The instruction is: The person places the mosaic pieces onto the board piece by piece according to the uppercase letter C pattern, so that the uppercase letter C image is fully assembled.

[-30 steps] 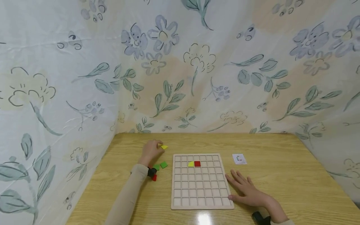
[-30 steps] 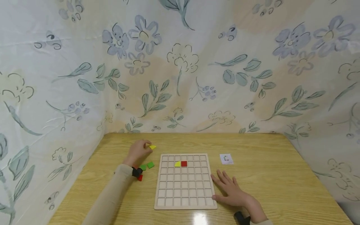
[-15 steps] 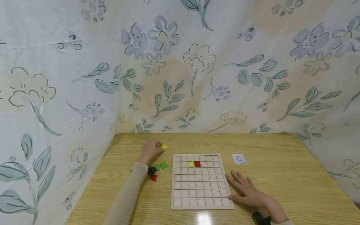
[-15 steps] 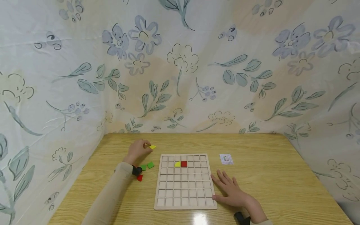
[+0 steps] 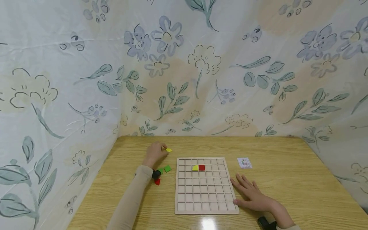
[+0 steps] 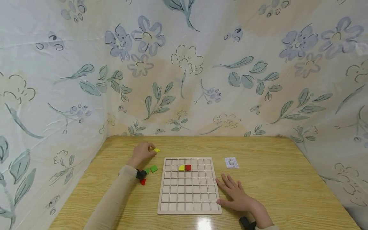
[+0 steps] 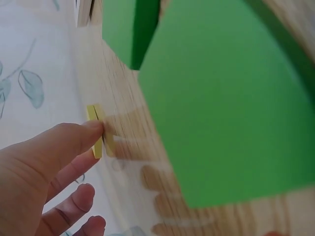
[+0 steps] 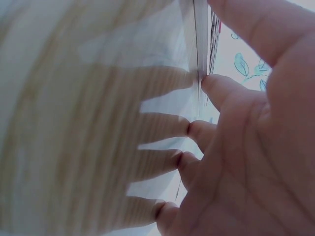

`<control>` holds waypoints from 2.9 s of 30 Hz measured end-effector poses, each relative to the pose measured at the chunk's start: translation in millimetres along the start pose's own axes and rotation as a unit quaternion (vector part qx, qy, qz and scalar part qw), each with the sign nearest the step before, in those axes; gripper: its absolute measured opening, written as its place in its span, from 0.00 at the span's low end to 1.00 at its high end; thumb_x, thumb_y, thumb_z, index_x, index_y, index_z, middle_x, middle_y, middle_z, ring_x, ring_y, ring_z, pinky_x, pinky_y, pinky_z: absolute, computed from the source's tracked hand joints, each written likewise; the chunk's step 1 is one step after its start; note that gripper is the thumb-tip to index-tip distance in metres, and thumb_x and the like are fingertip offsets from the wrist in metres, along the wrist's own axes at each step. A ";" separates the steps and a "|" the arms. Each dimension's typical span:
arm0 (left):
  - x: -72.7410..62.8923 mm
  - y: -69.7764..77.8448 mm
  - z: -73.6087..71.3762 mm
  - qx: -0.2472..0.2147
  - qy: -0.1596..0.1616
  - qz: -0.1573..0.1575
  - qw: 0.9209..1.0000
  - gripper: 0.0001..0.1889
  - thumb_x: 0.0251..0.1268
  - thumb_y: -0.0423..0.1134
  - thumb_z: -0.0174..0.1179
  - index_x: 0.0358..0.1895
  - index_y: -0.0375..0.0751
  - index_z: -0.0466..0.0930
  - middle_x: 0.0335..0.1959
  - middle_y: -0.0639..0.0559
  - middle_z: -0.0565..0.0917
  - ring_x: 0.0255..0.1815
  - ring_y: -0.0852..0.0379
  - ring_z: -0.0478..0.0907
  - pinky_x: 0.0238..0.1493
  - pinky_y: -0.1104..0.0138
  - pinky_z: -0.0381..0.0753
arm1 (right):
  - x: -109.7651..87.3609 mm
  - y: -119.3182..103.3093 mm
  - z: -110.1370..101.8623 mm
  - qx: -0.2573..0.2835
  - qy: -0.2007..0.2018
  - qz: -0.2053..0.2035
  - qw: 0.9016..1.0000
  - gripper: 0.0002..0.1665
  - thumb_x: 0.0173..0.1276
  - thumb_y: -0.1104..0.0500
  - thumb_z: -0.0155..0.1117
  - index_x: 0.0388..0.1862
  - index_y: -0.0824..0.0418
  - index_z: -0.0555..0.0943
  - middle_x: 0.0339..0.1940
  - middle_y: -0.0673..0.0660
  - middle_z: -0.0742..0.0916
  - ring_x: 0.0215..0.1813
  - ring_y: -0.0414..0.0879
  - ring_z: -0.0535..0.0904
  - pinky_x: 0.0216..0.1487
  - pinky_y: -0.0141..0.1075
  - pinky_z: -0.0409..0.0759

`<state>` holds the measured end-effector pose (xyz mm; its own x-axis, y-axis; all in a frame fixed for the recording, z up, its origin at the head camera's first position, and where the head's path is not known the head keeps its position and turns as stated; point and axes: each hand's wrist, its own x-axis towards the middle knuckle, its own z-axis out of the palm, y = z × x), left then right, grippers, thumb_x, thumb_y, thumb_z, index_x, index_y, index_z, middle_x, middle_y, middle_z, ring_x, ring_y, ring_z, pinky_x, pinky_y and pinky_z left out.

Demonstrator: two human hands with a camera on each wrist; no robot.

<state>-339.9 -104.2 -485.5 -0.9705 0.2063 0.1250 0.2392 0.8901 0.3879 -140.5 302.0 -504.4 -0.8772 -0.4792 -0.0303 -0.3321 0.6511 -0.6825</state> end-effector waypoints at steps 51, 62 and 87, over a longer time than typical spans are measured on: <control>-14.9 78.5 12.5 -0.007 -0.034 0.162 0.986 0.14 0.51 0.51 0.68 0.40 0.52 0.85 0.29 0.53 0.77 0.27 0.60 0.67 0.25 0.70 0.65 | -1.4 -0.7 1.1 -0.003 -0.005 0.004 1.000 0.43 0.64 0.48 0.60 0.73 0.61 0.55 0.73 0.73 0.48 0.70 0.75 0.34 0.57 0.71 0.27; -19.5 95.3 21.4 -0.031 -0.059 0.168 0.983 0.12 0.52 0.49 0.67 0.41 0.54 0.85 0.27 0.56 0.76 0.28 0.60 0.67 0.27 0.70 0.65 | -0.9 -0.4 1.3 0.005 -0.007 0.004 1.000 0.44 0.64 0.49 0.60 0.73 0.61 0.55 0.73 0.72 0.47 0.69 0.75 0.34 0.57 0.71 0.26; -23.2 124.5 47.2 -0.058 -0.096 0.176 0.978 0.10 0.51 0.50 0.68 0.37 0.57 0.86 0.29 0.59 0.77 0.27 0.67 0.69 0.26 0.74 0.65 | -0.6 -2.9 -0.6 0.008 -0.014 0.009 1.000 0.44 0.63 0.49 0.61 0.73 0.61 0.55 0.73 0.72 0.47 0.69 0.75 0.34 0.56 0.71 0.26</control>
<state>-289.1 21.0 -483.1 -0.8130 0.5735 0.1003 0.5501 0.7003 0.4550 -139.2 300.7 -501.9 -0.8733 -0.4831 -0.0627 -0.3104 0.6511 -0.6926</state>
